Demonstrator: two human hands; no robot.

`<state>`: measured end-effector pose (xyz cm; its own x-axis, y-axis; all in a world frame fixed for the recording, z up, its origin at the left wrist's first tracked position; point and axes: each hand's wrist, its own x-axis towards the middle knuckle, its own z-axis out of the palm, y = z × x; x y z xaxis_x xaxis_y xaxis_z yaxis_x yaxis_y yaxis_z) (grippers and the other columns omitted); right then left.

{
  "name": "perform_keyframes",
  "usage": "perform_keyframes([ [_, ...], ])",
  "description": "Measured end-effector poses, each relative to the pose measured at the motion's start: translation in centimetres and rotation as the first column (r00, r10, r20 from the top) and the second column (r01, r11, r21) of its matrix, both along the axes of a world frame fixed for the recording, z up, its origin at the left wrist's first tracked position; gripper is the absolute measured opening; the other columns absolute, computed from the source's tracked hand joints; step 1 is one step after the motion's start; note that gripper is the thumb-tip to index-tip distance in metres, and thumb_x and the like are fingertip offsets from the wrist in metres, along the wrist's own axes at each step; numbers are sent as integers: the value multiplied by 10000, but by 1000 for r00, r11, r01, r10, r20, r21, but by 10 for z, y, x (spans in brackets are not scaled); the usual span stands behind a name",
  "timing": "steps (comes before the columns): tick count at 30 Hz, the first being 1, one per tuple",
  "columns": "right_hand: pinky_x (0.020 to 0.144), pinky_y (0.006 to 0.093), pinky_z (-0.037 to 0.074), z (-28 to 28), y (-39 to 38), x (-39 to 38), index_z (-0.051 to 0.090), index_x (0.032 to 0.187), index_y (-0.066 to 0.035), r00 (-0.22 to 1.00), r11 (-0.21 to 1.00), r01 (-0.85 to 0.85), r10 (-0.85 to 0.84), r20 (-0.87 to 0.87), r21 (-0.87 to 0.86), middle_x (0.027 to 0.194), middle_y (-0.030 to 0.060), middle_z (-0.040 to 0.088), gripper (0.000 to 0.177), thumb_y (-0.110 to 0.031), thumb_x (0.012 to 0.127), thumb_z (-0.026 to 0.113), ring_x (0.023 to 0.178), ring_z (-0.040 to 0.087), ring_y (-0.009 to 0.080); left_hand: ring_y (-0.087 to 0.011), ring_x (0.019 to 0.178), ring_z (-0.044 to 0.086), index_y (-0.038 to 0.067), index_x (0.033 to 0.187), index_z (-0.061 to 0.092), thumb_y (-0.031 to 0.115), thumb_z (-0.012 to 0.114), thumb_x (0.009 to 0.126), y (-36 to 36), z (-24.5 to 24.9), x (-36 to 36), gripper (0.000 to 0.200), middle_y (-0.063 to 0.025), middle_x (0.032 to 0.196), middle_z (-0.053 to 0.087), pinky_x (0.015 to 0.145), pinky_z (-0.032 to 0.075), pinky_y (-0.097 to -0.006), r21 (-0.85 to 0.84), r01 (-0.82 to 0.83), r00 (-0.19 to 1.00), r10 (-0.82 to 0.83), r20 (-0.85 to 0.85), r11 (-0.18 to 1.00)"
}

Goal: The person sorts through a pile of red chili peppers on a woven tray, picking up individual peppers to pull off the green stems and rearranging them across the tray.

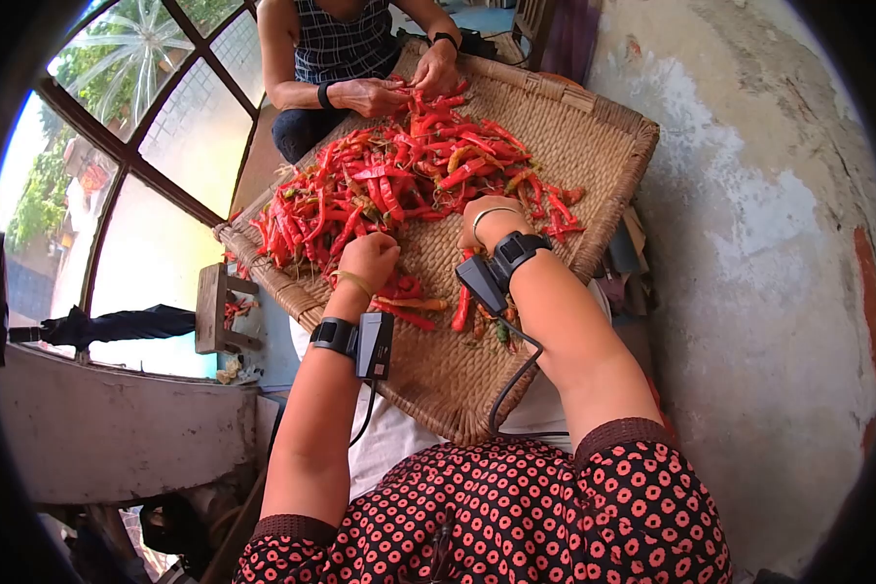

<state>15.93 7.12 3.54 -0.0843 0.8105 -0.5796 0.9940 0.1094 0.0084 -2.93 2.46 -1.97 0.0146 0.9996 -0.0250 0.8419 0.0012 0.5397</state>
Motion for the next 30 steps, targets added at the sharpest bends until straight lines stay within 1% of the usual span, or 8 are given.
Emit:
perform_keyframes([
  [14, 627, 353, 462, -40, -3, -17, 606, 662, -33, 942, 959, -234, 264, -207, 158, 656, 133, 602, 204, -236, 673, 594, 653, 596, 253, -293, 810, 580, 103, 839, 635, 204, 538, 713, -5, 5, 10, 188, -130, 835, 613, 741, 456, -372, -41, 177, 984, -176, 34, 983],
  [16, 763, 369, 461, -31, -9, -22, 631, 903, -15, 942, 966, -258, 251, -222, -2, 956, 171, 600, 294, -215, 696, 568, 918, 578, 275, -290, 817, 577, 108, 843, 632, 193, 548, 711, -4, 2, 11, 179, -126, 841, 610, 742, 455, -371, -35, 252, 967, -250, 48, 967],
  [18, 776, 369, 457, -33, -16, -28, 627, 918, -16, 950, 968, -243, 249, -187, 55, 975, 177, 592, 302, -217, 701, 566, 936, 569, 283, -270, 748, 586, 79, 812, 635, 162, 578, 674, -4, -4, 11, 171, -121, 772, 607, 680, 464, -353, 148, 354, 935, -353, -37, 923],
  [21, 785, 370, 457, -33, -17, -33, 617, 946, -15, 965, 975, -202, 214, -150, 92, 1006, 188, 577, 320, -213, 700, 570, 960, 558, 301, -278, 868, 557, 125, 842, 632, 189, 562, 701, 0, -6, 11, 170, -114, 876, 588, 757, 447, -363, 26, 392, 918, -388, -87, 920],
  [26, 647, 357, 470, -18, 12, -18, 650, 741, -37, 945, 946, -319, 314, -92, -53, 735, 119, 627, 207, -206, 633, 596, 701, 603, 235, -278, 856, 561, 118, 833, 631, 187, 551, 708, -1, -3, 14, 164, -116, 871, 585, 750, 449, -367, 32, 223, 971, -219, -99, 974],
  [28, 554, 336, 462, 2, 20, -2, 623, 678, -33, 909, 993, -120, 117, -399, 17, 637, 85, 604, 218, -247, 650, 590, 556, 576, 209, -276, 860, 560, 120, 840, 630, 167, 538, 714, -2, 4, 17, 163, -112, 886, 583, 749, 449, -363, -5, 273, 956, -272, -110, 962],
  [29, 534, 317, 459, 9, 23, 7, 611, 689, -42, 763, 988, 143, -144, -630, -54, 605, 78, 593, 230, -271, 671, 608, 521, 566, 195, -276, 860, 560, 120, 840, 630, 167, 538, 714, -2, 2, 17, 163, -112, 886, 583, 749, 449, -363, -7, 276, 956, -275, -105, 961],
  [30, 544, 317, 463, 12, 23, 12, 610, 705, -44, 682, 968, 252, -170, -712, 11, 612, 86, 596, 241, -284, 687, 612, 528, 570, 199, -274, 862, 560, 121, 857, 627, 159, 537, 713, -1, -1, 17, 174, -111, 891, 582, 750, 450, -362, 18, 350, 933, -346, -101, 937],
])
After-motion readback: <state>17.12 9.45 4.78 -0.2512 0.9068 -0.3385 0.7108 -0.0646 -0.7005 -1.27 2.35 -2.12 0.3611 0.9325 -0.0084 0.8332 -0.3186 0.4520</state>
